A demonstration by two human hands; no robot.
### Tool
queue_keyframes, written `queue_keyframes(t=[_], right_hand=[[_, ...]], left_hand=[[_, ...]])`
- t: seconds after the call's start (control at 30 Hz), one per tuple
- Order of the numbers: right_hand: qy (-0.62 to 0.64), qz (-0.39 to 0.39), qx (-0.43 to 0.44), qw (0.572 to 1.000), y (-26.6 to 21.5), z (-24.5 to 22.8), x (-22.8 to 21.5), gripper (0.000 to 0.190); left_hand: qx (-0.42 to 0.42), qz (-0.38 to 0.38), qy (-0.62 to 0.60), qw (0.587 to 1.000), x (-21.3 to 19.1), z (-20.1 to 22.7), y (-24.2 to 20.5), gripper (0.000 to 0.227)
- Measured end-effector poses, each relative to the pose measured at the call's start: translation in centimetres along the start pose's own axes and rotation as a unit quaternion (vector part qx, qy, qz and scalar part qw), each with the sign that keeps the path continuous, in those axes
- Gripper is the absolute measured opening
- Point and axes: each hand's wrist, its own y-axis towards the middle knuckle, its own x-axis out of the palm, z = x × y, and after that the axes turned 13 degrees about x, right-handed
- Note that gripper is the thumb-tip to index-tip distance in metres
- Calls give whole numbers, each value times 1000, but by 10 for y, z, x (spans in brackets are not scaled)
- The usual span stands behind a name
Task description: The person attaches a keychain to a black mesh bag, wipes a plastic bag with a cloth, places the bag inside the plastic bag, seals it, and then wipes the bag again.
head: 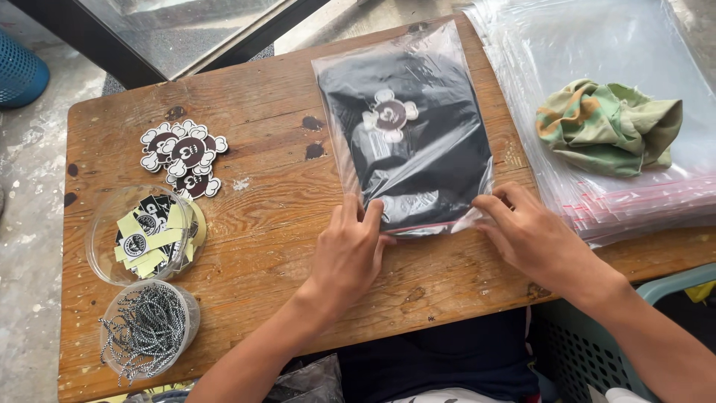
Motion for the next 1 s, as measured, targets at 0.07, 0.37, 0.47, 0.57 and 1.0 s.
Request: queue_keyframes(t=[0.07, 0.37, 0.47, 0.57, 1.0], right_hand=[[19, -8, -9, 1000, 0, -4, -5, 29], [-63, -176, 121, 975, -6, 1, -33, 41], [-119, -181, 78, 973, -10, 11, -27, 35], [-236, -118, 8, 965, -11, -3, -25, 47], [-68, -79, -398, 911, 107, -244, -7, 32]], left_hand=[[24, 43, 58, 997, 15, -2, -2, 38], [44, -64, 47, 996, -7, 9, -12, 71], [82, -23, 42, 995, -5, 2, -31, 72], [100, 27, -9, 995, -24, -3, -57, 57], [-86, 308, 38, 947, -138, -83, -175, 9]])
